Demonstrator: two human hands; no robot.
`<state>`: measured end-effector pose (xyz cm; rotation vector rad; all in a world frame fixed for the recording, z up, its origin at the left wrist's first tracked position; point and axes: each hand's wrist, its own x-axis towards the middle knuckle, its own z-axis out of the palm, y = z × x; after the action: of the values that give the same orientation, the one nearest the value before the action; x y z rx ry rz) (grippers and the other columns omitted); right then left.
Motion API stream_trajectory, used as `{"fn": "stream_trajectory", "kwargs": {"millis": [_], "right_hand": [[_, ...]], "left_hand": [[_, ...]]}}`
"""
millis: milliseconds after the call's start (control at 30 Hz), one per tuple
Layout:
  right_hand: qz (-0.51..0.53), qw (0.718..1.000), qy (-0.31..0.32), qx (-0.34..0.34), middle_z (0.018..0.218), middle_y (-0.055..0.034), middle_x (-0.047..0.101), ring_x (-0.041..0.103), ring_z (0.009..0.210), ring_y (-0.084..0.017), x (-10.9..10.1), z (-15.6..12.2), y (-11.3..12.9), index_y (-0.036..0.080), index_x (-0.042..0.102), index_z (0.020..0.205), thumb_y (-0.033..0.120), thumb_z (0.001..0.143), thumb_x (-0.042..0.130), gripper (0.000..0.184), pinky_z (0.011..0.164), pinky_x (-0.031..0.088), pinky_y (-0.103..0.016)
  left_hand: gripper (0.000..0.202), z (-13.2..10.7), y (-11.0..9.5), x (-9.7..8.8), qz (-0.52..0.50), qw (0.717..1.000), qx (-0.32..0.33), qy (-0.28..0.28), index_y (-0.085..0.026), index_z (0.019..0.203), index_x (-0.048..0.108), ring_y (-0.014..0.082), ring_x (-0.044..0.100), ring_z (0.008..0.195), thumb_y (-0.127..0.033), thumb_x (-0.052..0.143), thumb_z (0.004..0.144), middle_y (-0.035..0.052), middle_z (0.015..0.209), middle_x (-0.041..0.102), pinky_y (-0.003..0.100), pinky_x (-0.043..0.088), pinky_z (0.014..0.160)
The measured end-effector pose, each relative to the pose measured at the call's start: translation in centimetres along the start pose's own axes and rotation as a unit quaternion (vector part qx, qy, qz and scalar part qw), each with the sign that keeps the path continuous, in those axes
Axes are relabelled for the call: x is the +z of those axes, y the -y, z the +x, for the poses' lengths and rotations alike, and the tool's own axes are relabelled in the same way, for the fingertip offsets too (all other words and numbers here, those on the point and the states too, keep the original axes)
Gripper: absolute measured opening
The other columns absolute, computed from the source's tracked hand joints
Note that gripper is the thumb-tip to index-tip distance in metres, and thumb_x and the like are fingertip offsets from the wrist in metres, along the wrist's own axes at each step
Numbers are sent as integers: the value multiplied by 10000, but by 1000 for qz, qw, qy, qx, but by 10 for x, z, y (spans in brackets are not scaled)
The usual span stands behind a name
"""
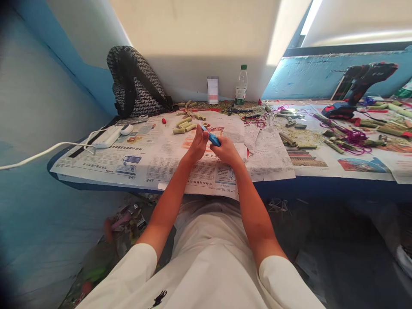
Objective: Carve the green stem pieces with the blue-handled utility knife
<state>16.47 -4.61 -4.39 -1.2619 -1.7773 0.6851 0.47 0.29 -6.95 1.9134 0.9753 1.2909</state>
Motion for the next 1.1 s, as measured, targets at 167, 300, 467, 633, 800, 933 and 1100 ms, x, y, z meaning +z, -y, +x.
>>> {"fn": "stream_trajectory", "kwargs": {"millis": [167,300,467,633,800,933,1100], "right_hand": [[-4,1000,-13,-3,633,41,374,342,653,-142,2,1,0,254,386,659,292,768,563,212,641,261,-343],[-8,1000,-8,0,627,40,371,348,647,-142,2,2,-1,255,382,648,287,767,562,218,639,259,-343],[-38,999,-32,-4,623,30,418,361,638,-152,5,2,1,260,380,650,254,791,569,236,642,259,-344],[-128,989,-76,26,671,-13,530,400,664,-186,13,2,0,261,435,690,249,842,589,217,652,245,-352],[-189,975,-94,69,821,-87,691,517,710,-226,19,1,-1,241,634,828,299,905,606,100,656,274,-347],[-212,966,-108,101,868,-122,734,615,781,-274,22,0,1,237,734,990,319,935,624,148,691,344,-344],[-221,961,-112,119,897,-147,736,663,841,-323,23,0,3,231,740,1124,306,957,618,220,750,400,-376]], "left_hand": [[865,0,3,0,-2,1000,-19,1,-229,1375,582,306,384,1635,-928,326,934,170,1520,584,446,306,1351],[863,0,3,0,5,1000,-26,7,-233,1386,544,310,376,1634,-930,315,932,169,1516,568,475,263,1371],[799,0,-2,0,-5,1000,-4,-5,-227,1188,557,278,589,1302,-935,306,915,128,1229,606,474,402,1238],[714,2,-2,1,-1,1000,8,-23,-248,1015,508,229,570,1029,-925,302,920,69,1040,550,435,457,1055],[701,3,2,1,14,999,8,-35,-253,972,478,237,560,981,-930,302,920,72,1015,561,441,461,997],[687,5,7,3,29,998,7,-52,-247,990,494,250,587,1039,-909,318,937,79,1038,593,453,462,1037],[716,8,14,4,41,997,-27,-58,-237,1013,496,262,607,1076,-928,343,909,93,1062,600,452,470,1038]]}}
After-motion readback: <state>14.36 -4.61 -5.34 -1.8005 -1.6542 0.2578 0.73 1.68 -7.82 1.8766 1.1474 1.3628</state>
